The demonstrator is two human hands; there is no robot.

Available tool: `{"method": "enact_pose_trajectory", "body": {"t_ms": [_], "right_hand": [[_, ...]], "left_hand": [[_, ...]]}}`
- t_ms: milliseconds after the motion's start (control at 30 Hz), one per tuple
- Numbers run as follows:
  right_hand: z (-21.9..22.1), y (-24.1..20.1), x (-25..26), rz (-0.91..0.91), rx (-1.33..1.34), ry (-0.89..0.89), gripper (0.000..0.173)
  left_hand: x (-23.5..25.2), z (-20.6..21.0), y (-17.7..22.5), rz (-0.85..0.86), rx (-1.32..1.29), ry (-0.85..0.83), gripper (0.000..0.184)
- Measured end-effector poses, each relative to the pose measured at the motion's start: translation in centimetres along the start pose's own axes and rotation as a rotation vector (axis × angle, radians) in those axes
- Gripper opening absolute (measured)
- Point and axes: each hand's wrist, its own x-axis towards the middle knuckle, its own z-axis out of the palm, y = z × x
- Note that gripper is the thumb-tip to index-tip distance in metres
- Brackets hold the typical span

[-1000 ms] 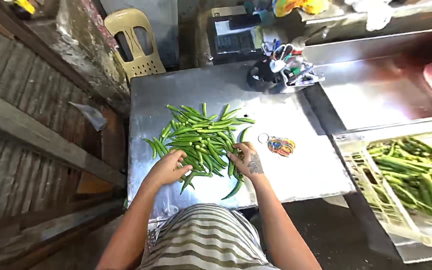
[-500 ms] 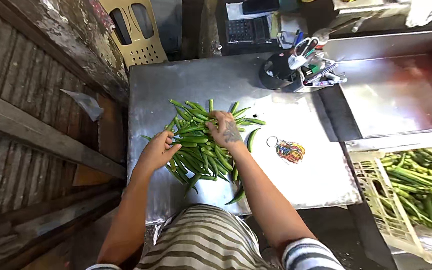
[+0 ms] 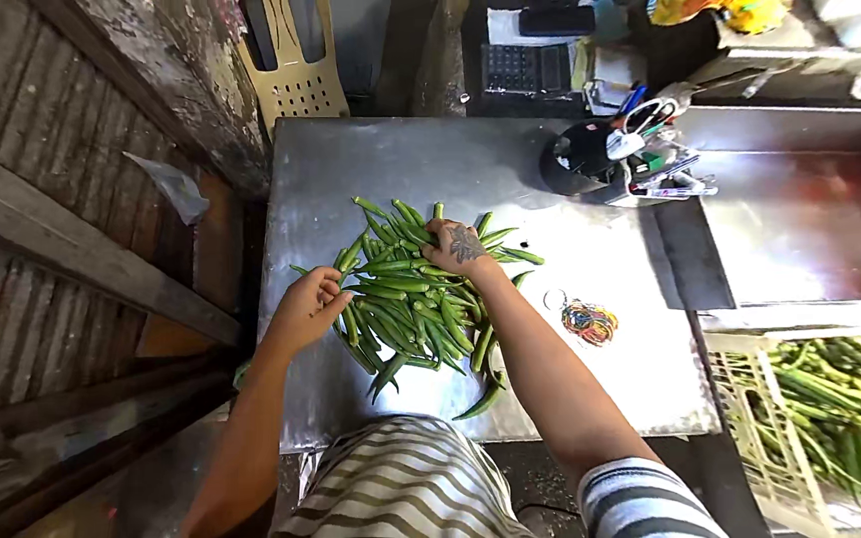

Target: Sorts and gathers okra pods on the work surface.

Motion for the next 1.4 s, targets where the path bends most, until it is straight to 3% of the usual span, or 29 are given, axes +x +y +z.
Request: {"method": "enact_pose_trajectory", "body": {"t_ms": [167,333,467,633,733,833,933,1033,1100,1233,1400], "right_hand": [[1.4,0.4,-2.4,-0.024,0.163,0.214,0.027],[1.6,0.3,-2.2,0.106,0.15,0.155,0.032],[1.4,-0.1,-2.9,0.057,0.129,0.249,0.031],[-0.1,-2.3,-6.8,-0.002,0.569,0.335,0.022],[-0.8,-2.8,-9.0,0.05,0.797,0.332,0.02],[-0.4,-2.8,-10.5,0.119,1.023,0.445,0.016],[0.4,-2.8,-11.9,0.086,1.142,0.683,0.019],[1.1,-4.0,-12.5,-0.035,1.053,0.84,0.021],[2.6,-5.2,-12.3,-0.125,0.86,0.841,0.025],[5.3,-6.3,-11.4,-0.271,0.505,0.86,0.022],[3.3,-4.2,-11.1,-0.21,0.698,0.722,0.018]], "left_hand": [[3.7,1.1,1.6,0.061,0.111,0.022,0.037],[7.6,3.1,2.7,0.239,0.264,-0.01,0.032],[9.1,5.4,5.1,0.372,0.419,0.093,0.038],[9.7,7.7,7.1,0.576,0.669,0.151,0.038],[9.0,7.8,7.8,0.633,0.669,0.075,0.036],[7.7,7.6,8.2,0.52,0.378,-0.054,0.044],[6.3,7.4,8.0,0.248,-0.194,-0.04,0.036],[4.9,6.7,9.5,-0.071,-0.862,-0.156,0.032],[4.2,6.7,9.7,-0.139,-1.173,-0.239,0.032],[4.0,8.1,9.0,-0.141,-1.303,-0.124,0.028],[2.7,7.3,7.1,-0.208,-1.194,0.008,0.026]]}}
